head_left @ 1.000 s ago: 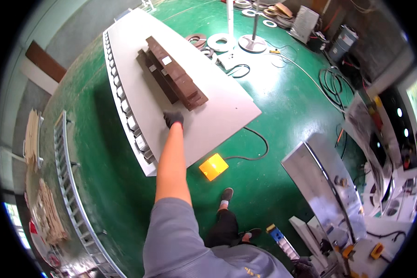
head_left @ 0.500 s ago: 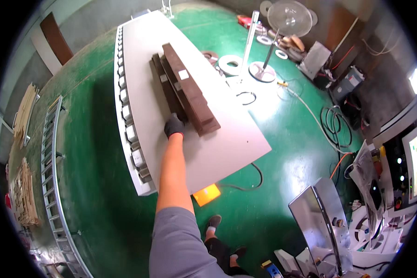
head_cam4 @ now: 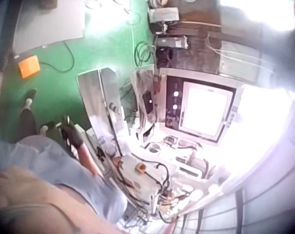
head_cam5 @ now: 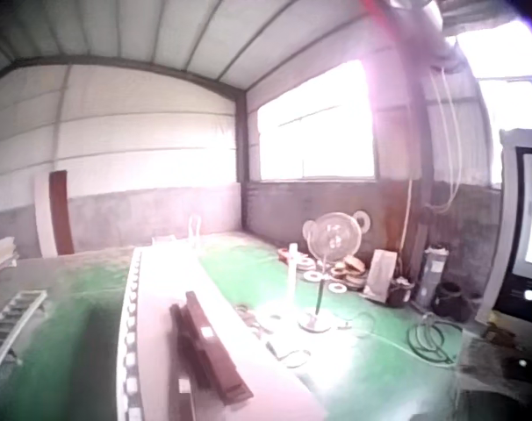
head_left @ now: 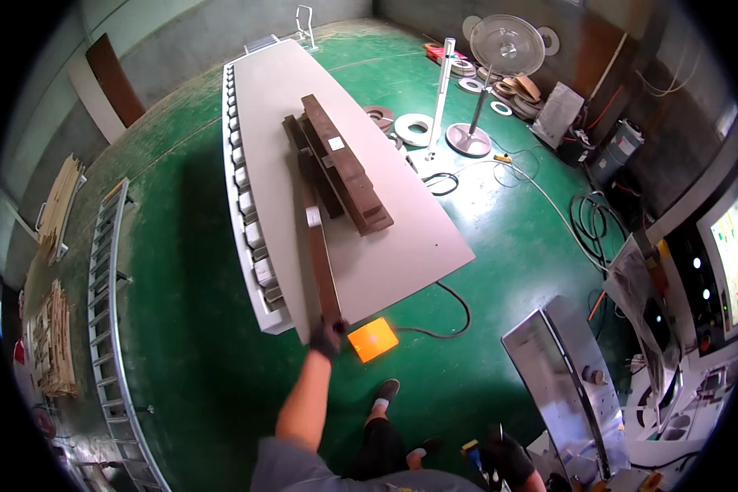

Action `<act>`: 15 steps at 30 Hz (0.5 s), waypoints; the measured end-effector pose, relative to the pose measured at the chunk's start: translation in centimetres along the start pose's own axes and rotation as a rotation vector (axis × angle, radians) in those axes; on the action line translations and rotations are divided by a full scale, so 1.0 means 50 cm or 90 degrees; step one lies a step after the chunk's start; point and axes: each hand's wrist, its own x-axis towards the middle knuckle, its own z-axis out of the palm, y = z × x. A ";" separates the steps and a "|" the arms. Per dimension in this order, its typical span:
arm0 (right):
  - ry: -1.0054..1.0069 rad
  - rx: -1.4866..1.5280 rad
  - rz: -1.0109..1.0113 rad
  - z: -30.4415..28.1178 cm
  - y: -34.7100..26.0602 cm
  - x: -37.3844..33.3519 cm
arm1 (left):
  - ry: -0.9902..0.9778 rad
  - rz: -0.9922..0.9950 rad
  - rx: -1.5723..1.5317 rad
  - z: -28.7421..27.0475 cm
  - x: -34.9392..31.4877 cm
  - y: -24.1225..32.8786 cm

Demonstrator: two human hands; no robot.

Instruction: The person picks up wood strips from a table and feeds them one at a time into an edge-banding machine.

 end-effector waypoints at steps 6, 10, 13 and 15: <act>-0.102 0.008 -0.147 0.112 -0.153 0.094 | 0.302 0.144 -0.104 -0.101 -0.530 -0.093; -0.205 -0.235 -0.570 0.242 -0.278 0.078 | 0.408 0.536 0.614 0.088 -0.702 0.182; -0.110 -0.407 -0.934 0.350 -0.358 0.056 | 0.219 0.770 0.888 0.340 -0.772 0.304; -0.142 -0.333 -0.981 0.413 -0.424 0.009 | -0.003 0.945 0.821 0.451 -0.748 0.316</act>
